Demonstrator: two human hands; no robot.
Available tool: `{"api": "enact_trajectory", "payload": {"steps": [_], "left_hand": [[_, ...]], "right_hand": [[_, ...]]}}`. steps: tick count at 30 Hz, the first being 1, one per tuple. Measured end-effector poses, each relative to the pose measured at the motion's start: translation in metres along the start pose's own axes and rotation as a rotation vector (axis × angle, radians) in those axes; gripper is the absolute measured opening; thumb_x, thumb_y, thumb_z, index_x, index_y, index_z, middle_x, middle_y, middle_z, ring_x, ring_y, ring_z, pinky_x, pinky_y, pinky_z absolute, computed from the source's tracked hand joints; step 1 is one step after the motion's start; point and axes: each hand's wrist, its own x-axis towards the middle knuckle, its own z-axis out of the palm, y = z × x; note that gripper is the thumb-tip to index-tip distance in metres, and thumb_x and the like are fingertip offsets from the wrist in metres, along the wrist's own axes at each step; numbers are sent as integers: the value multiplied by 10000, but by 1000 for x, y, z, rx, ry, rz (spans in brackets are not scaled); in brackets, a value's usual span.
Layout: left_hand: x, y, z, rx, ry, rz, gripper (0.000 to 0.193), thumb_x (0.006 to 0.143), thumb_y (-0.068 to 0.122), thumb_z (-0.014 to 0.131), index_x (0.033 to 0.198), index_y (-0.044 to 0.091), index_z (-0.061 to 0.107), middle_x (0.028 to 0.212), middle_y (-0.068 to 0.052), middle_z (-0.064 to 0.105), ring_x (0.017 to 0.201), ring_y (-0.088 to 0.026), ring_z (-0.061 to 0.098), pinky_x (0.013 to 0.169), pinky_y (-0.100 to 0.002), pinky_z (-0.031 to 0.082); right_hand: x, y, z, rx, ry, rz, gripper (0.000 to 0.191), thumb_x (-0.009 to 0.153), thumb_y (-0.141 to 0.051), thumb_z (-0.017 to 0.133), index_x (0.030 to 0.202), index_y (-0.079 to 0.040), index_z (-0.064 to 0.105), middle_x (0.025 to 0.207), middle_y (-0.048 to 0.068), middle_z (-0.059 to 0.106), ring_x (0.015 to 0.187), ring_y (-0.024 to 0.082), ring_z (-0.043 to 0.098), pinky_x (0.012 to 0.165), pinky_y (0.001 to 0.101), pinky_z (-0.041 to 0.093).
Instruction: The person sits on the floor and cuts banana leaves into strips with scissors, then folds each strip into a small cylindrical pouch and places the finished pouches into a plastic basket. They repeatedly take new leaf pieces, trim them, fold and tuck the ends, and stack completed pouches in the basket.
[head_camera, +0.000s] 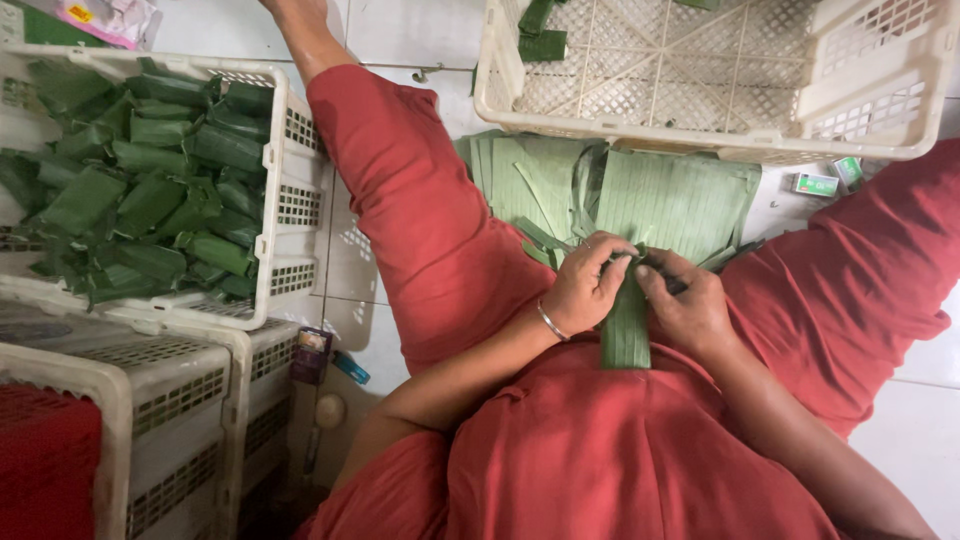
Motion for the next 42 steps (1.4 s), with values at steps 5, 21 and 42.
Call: {"api": "enact_trajectory", "payload": {"steps": [5, 21, 42], "left_hand": [[-1, 6, 0, -55, 90, -82, 318, 926, 124, 722, 1166, 9, 547, 1072, -135, 635, 961, -318, 675, 852, -362, 547], [-7, 31, -2, 183, -16, -179, 405, 945, 300, 730, 1210, 2, 660, 1001, -183, 727, 846, -312, 728, 692, -382, 571], [8, -36, 9, -958, -369, -731, 455, 1106, 459, 378, 1104, 73, 618, 904, -77, 704, 757, -178, 709, 673, -314, 591]], "right_hand": [[1, 6, -3, -10, 38, -90, 259, 948, -185, 755, 1141, -13, 748, 892, 65, 738, 760, 90, 605, 691, 263, 519], [5, 16, -12, 49, -33, -77, 166, 981, -125, 701, 1107, -19, 716, 882, 42, 676, 747, 63, 571, 659, 237, 495], [25, 23, -15, 507, 59, 138, 108, 1016, -139, 697, 1043, -41, 661, 799, -34, 617, 684, 72, 527, 622, 240, 446]]}}
